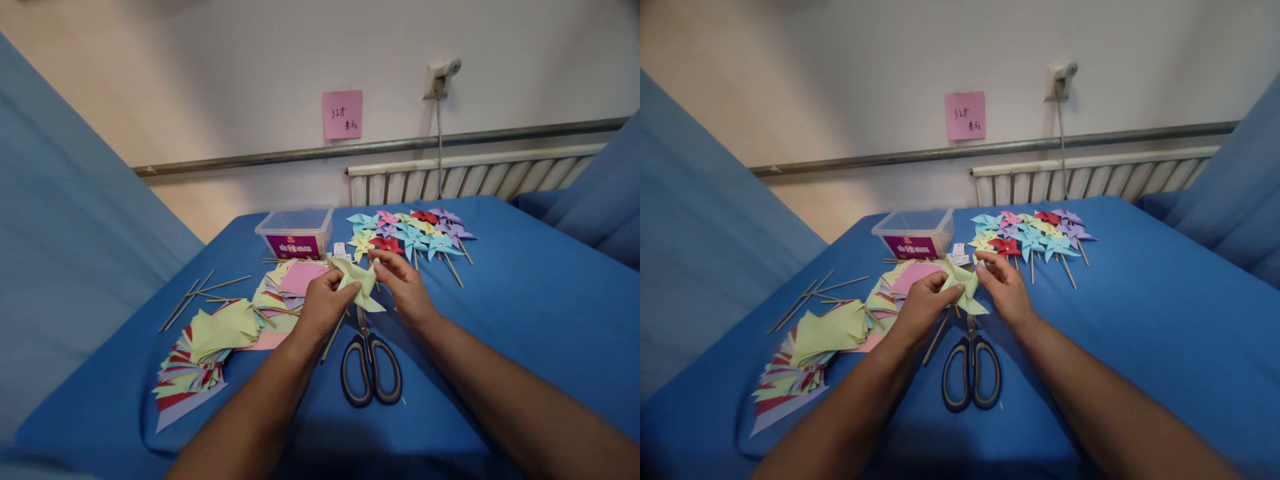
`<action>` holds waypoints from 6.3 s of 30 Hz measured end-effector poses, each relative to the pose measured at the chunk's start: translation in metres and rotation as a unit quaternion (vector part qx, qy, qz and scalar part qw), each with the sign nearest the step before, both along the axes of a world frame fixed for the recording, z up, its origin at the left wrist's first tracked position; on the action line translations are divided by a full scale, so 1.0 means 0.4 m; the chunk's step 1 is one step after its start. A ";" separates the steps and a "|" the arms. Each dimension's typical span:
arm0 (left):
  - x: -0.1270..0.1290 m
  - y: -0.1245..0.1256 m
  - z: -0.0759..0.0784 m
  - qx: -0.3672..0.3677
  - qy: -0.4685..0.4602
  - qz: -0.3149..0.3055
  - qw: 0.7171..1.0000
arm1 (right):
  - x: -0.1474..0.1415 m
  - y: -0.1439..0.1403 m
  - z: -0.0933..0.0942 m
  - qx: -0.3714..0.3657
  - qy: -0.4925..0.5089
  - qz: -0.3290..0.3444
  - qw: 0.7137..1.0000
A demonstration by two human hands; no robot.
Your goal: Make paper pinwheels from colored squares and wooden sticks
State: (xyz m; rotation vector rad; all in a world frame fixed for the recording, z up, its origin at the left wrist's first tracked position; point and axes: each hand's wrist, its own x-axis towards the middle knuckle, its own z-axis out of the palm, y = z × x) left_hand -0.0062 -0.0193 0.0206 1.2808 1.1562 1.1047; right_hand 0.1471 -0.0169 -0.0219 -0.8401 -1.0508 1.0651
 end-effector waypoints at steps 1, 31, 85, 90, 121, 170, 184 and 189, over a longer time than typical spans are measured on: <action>0.000 0.001 -0.001 0.006 0.010 0.001 1.000 | 0.000 -0.001 0.002 0.021 -0.036 -0.001 0.999; 0.009 0.008 -0.027 -0.144 -0.246 0.045 0.957 | -0.049 -0.045 -0.023 0.152 -0.376 -0.084 0.910; 0.024 -0.011 -0.022 -0.191 -0.251 -0.014 0.949 | -0.046 -0.038 -0.003 -0.053 -0.026 0.004 0.998; 0.022 -0.014 -0.016 -0.207 -0.242 -0.047 0.947 | -0.032 -0.026 0.002 -0.101 0.058 0.049 0.992; 0.016 -0.011 -0.007 -0.169 -0.238 -0.065 0.954 | -0.027 -0.014 0.008 -0.078 0.016 0.039 0.996; 0.018 -0.003 -0.013 -0.160 -0.298 0.034 0.940 | -0.065 -0.032 0.005 -0.059 0.026 0.025 0.998; 0.006 0.018 -0.008 -0.126 -0.316 0.137 0.930 | -0.119 -0.083 -0.011 -0.177 -0.045 0.259 0.948; -0.004 0.024 -0.011 -0.134 -0.301 0.116 0.937 | -0.111 -0.072 -0.004 -0.172 -0.047 0.232 0.956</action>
